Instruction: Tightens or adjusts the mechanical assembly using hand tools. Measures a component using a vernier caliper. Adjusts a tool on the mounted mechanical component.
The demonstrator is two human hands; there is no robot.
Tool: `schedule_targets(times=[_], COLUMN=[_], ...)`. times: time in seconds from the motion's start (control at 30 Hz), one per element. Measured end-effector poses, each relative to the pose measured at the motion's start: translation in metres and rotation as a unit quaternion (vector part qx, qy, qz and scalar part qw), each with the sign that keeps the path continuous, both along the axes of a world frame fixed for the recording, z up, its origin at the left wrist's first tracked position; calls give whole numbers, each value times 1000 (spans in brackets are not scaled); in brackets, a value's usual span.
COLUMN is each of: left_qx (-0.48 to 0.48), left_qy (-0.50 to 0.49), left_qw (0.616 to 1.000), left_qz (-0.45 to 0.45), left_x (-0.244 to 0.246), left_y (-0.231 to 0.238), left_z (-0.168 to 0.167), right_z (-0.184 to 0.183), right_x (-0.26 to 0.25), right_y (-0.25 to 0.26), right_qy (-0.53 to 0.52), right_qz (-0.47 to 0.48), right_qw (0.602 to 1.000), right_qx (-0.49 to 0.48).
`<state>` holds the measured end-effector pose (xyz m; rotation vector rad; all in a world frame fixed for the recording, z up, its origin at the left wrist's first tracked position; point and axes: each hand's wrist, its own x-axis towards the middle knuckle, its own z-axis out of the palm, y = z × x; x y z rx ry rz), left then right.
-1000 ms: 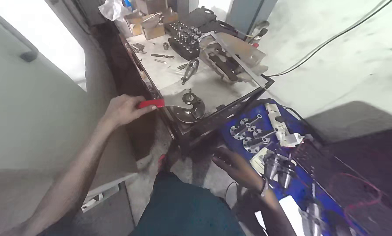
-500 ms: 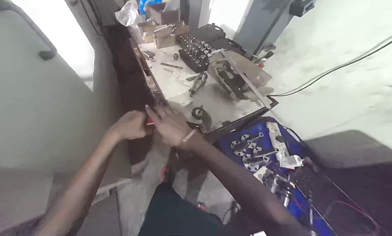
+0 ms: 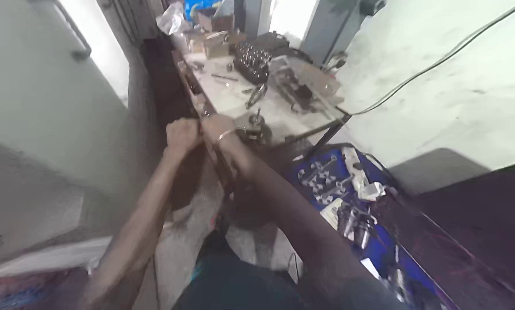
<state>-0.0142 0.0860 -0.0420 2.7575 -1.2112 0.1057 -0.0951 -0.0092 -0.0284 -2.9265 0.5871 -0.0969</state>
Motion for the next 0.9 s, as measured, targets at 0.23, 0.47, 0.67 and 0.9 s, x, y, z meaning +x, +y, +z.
schedule_targets(times=[0.23,0.47,0.67,0.9], left_qx=[53,21,69,18], left_qy=[15,12,43,56], left_qw=[996,993,986,983], left_qz=[73,118,142,173], left_x=[-9,-23,-23,-85], left_y=[-10,-14,-20,-1], left_z=[4,8,2,-3], right_z=[-3,-1,-11,-14], right_x=[8,-2,4,-39], right_y=[-8,-15,-15,-12], right_qy=[33,0,26,21], right_qz=[34,70,85,128], right_qw=[998,996,995,989], right_qx=[-41,-56,-47,-71])
